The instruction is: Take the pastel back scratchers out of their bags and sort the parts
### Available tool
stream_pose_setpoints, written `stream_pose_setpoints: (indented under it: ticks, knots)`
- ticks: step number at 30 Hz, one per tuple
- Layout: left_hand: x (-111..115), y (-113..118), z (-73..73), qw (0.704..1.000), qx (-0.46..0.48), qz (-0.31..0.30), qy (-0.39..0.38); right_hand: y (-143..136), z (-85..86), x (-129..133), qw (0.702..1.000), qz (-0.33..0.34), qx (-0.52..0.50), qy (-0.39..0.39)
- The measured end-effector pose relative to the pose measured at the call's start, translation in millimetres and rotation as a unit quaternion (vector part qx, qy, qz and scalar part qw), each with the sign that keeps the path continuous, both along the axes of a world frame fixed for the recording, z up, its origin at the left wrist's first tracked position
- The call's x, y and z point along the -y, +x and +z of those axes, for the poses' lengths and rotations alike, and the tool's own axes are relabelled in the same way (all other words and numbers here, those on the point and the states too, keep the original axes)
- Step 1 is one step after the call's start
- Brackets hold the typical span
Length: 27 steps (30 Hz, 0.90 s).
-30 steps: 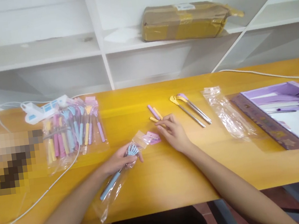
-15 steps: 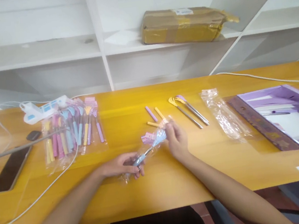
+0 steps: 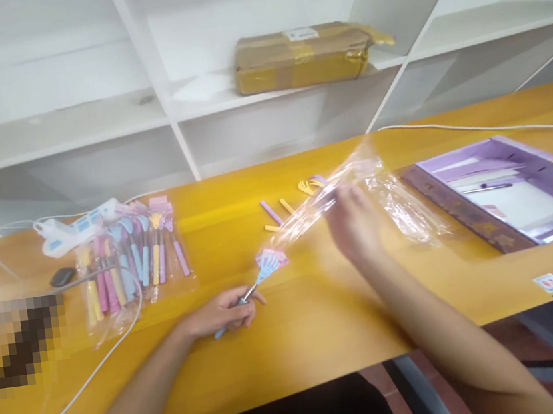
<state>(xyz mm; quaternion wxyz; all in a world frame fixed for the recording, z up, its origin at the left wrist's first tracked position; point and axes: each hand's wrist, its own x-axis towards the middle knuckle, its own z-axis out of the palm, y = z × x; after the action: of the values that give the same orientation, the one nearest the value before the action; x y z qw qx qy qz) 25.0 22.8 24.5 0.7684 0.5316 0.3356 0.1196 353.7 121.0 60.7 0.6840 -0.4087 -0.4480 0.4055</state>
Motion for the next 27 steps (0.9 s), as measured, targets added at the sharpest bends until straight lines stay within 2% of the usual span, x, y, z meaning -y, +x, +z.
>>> stream_pose_setpoints:
  ticks: [2,3,5,6,7,9,10,13,16,18,19,20,21,22,23,24,25,26,27]
  knots:
    - [1,1,-0.3,1.000,0.006,0.005,-0.002,50,28.9,-24,0.998,-0.065,-0.002,0.013]
    - [1,2,-1.1,1.000,0.016,0.008,-0.004,78,42.6,-37,0.997,-0.079,0.021,-0.005]
    - [2,3,-3.0,0.999,0.036,0.017,-0.004,130,63.9,-62,0.981,-0.110,0.137,-0.076]
    - [2,3,-3.8,0.999,0.040,0.023,0.000,151,70.2,-73,0.955,-0.131,0.233,-0.126]
    - [2,3,-4.4,0.999,0.038,0.030,0.007,168,73.1,-83,0.914,-0.144,0.331,-0.186]
    - [3,3,-5.0,0.999,0.023,0.043,0.023,188,69.8,-98,0.843,-0.153,0.444,-0.265]
    - [3,3,-5.1,0.998,0.019,0.046,0.028,193,64.5,-104,0.821,-0.156,0.470,-0.285]
    - [5,2,-7.6,0.998,0.032,0.048,0.026,192,43.5,-111,0.800,-0.189,0.495,-0.280]
    - [4,2,-14.7,0.996,0.060,0.058,0.026,172,26.1,-103,0.785,-0.259,0.520,-0.216]
    - [3,3,-19.3,0.994,0.071,0.072,0.036,141,17.8,-83,0.792,-0.266,0.532,-0.133]
    - [3,3,-20.6,0.993,0.072,0.076,0.044,119,14.1,-67,0.807,-0.231,0.539,-0.072]
    - [3,4,-20.8,0.993,0.070,0.079,0.052,94,10.5,-48,0.834,-0.149,0.531,-0.024]
    - [3,4,-19.9,0.993,0.064,0.077,0.060,67,6.7,-26,0.853,-0.011,0.521,0.013]
    - [4,5,-17.9,0.993,0.051,0.073,0.073,38,2.7,-3,0.847,0.166,0.503,0.043]
    - [6,6,-15.2,0.993,0.031,0.067,0.096,10,-1.6,20,0.818,0.315,0.476,0.065]
    - [8,8,-12.2,0.989,0.003,0.064,0.133,-16,-6.4,41,0.792,0.403,0.452,0.077]
    - [11,9,-9.2,0.980,-0.032,0.062,0.185,-40,-11.7,59,0.778,0.449,0.432,0.080]
    - [14,10,-6.8,0.965,-0.071,0.062,0.244,-59,-17.7,73,0.787,0.469,0.395,0.071]
    - [16,11,-5.4,0.944,-0.110,0.062,0.304,-74,-24.2,84,0.807,0.468,0.356,0.052]
